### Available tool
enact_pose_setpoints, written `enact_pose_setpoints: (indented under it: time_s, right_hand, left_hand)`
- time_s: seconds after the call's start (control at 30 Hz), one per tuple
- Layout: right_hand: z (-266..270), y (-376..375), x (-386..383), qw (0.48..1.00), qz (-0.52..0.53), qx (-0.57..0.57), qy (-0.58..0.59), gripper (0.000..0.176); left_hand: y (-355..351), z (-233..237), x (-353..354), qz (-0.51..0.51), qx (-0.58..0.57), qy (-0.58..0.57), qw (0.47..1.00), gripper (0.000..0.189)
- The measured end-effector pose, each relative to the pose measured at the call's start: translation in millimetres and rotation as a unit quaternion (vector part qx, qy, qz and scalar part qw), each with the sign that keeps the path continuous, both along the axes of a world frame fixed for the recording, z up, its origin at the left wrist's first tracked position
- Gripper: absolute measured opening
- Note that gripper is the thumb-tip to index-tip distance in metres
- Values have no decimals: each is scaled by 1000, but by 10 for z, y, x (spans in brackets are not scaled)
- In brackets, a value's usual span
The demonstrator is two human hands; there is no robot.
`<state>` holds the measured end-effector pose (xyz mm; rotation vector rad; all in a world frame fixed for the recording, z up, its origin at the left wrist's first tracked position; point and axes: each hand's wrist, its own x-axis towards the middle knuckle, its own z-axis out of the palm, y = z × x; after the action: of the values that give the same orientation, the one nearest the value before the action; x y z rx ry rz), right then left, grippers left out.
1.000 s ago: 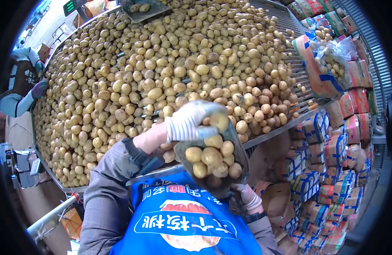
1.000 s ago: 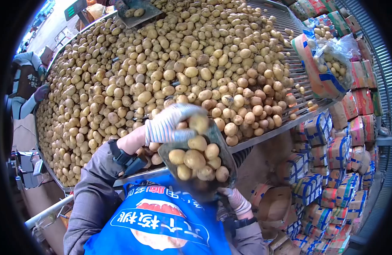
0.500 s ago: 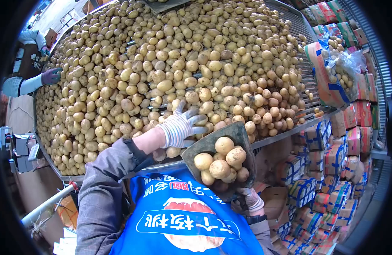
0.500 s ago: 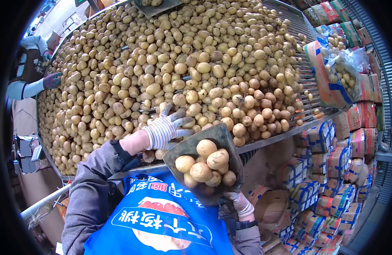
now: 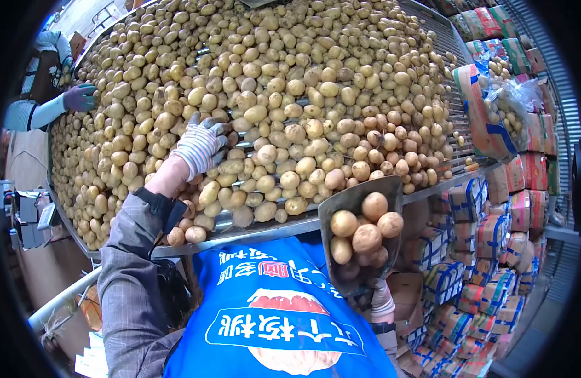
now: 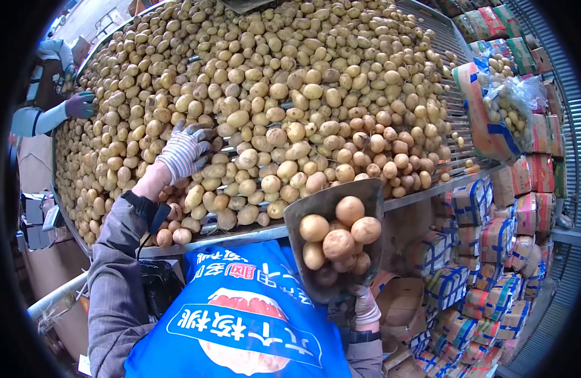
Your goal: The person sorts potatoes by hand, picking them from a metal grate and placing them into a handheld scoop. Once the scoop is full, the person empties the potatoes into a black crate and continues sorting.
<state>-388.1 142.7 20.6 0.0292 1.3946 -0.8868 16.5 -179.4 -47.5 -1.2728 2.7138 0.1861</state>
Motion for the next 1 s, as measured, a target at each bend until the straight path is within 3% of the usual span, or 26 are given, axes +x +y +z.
enact_pose_setpoints:
  time_s: [0.07, 0.2, 0.23, 0.27, 0.33, 0.4, 0.5, 0.6, 0.7, 0.73, 0.8, 0.83, 0.93, 1.0]
  right_hand:
    - [44, 52, 51, 999, -40, -9, 8, 56]
    - [95, 143, 196, 995, -89, -30, 38, 57]
    - [101, 158, 230, 994, -91, -36, 53, 55]
    - [88, 173, 229, 994, -85, -36, 64, 52]
    - [25, 221, 181, 994, -66, -30, 82, 46]
    - [-43, 228, 144, 993, -54, -32, 99, 37]
    - [-102, 98, 135, 994, -64, -39, 78, 25]
    - [-201, -19, -47, 998, -18, -51, 32, 26]
    - [-82, -318, -118, 996, 62, -43, 54, 28]
    - [-47, -391, -137, 994, 85, -40, 63, 29]
    - [-64, -486, -173, 991, 103, -44, 67, 30]
    - [-90, -549, -191, 990, 114, -60, 55, 30]
    - [-178, -769, -306, 974, 196, -108, 39, 32]
    - [-103, -891, -261, 964, 224, -139, 26, 35]
  left_hand:
    - [19, -92, 51, -35, -27, 23, 999, 26]
    - [168, -51, -37, -2, -15, 14, 1000, 32]
    - [266, 10, -113, 13, -57, 69, 996, 36]
    - [346, 117, -157, -41, -99, 131, 986, 38]
    - [571, 240, -363, -92, 42, 148, 984, 40]
    - [891, 216, -568, -192, 51, 63, 978, 40]
    - [1233, -102, -864, -154, 37, -38, 987, 47]
    - [1381, -267, -1024, -126, -3, -75, 989, 52]
    - [1261, 22, -865, -68, 57, 43, 995, 55]
    - [1243, 194, -840, 41, 103, 142, 984, 55]
    - [1199, 240, -769, 139, 52, 328, 933, 56]
    - [1152, 634, -806, 179, 103, 391, 897, 60]
    - [996, 981, -1074, 130, 110, 507, 845, 63]
    - [928, 848, -1321, 53, 50, 507, 859, 63]
